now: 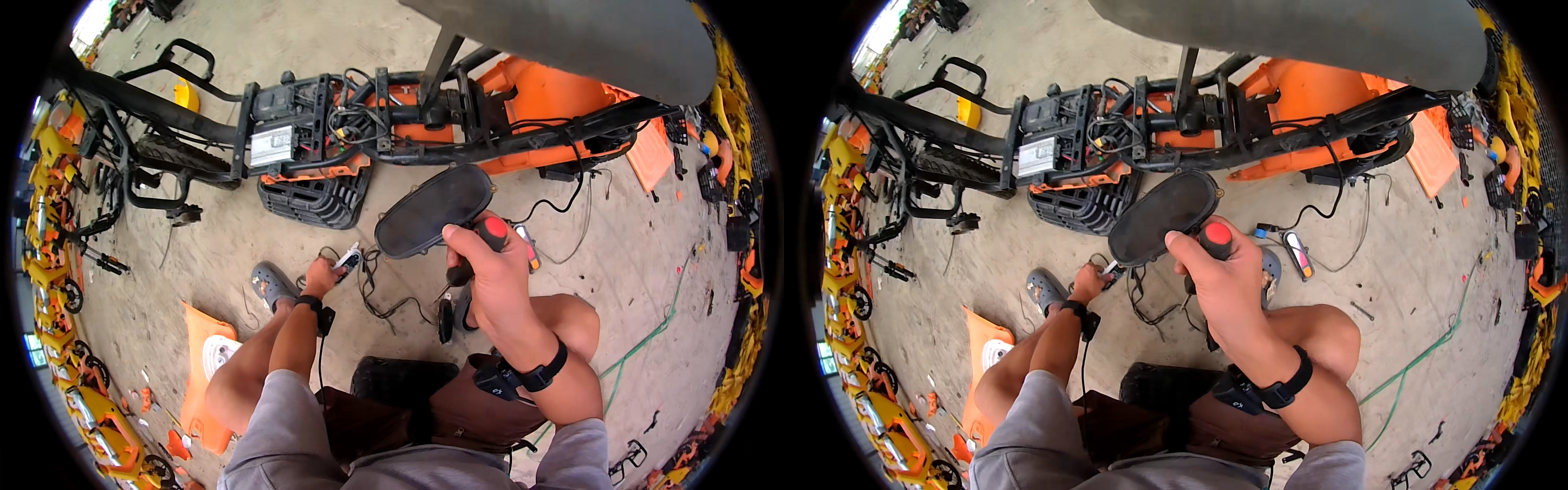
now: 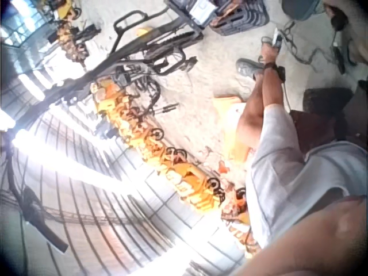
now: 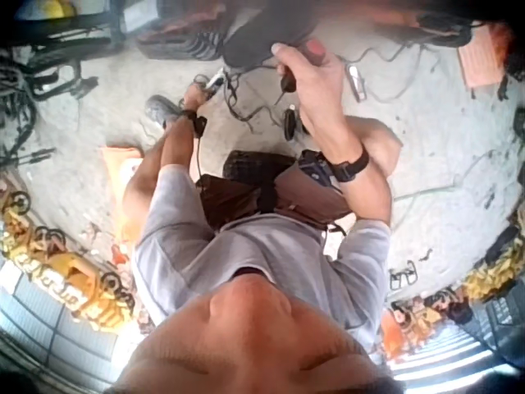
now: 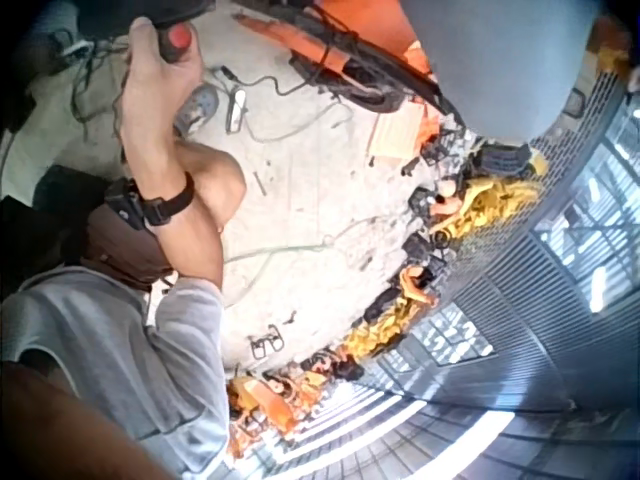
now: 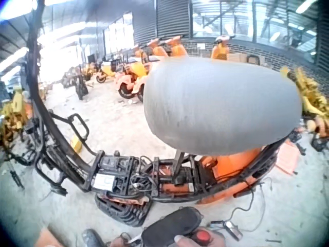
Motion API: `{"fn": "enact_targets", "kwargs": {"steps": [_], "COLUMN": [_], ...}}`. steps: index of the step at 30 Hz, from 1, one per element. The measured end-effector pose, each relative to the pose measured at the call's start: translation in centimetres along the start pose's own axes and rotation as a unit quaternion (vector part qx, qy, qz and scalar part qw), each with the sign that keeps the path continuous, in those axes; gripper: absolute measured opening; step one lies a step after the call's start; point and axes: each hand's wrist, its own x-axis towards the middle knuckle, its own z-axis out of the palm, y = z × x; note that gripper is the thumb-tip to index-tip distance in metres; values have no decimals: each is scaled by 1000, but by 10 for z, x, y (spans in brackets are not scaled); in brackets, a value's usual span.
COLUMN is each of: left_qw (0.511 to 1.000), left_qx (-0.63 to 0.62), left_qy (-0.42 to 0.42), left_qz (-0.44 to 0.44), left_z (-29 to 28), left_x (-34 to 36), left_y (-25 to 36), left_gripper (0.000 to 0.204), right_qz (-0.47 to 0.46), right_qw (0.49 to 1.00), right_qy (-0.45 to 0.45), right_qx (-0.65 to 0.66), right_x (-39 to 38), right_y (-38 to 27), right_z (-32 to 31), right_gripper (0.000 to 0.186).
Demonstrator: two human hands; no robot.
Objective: The person sits on the floor of a workshop and uses a screwdriver to pry open a black plastic cover on an electric scooter. They manipulate the cover and wires, attempting to separate the casing from the internal components.
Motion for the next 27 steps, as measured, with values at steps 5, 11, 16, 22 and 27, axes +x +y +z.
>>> {"fn": "enact_targets", "kwargs": {"steps": [5,11,16,22,27], "left_qw": [980,910,872,796,742], "left_qx": [-188,-410,-485,-597,-664], "left_qy": [65,55,55,85,81], "left_qz": [-18,-20,29,51,29], "left_z": [-56,-172,-224,-221,-218], "left_x": [-26,-98,-175,-215,-210], "left_y": [16,102,151,158,175], "left_gripper": [42,34,25,29,29], "right_qz": [7,34,43,23,14], "right_qw": [999,980,962,956,966], "right_qy": [-47,-193,-267,-287,-241], "right_qx": [5,-26,-48,-56,-90], "right_x": [-8,-27,-36,-46,-38], "right_y": [-5,-1,17,29,36], "right_z": [11,14,33,53,45], "right_gripper": [9,17,33,66,44]}}
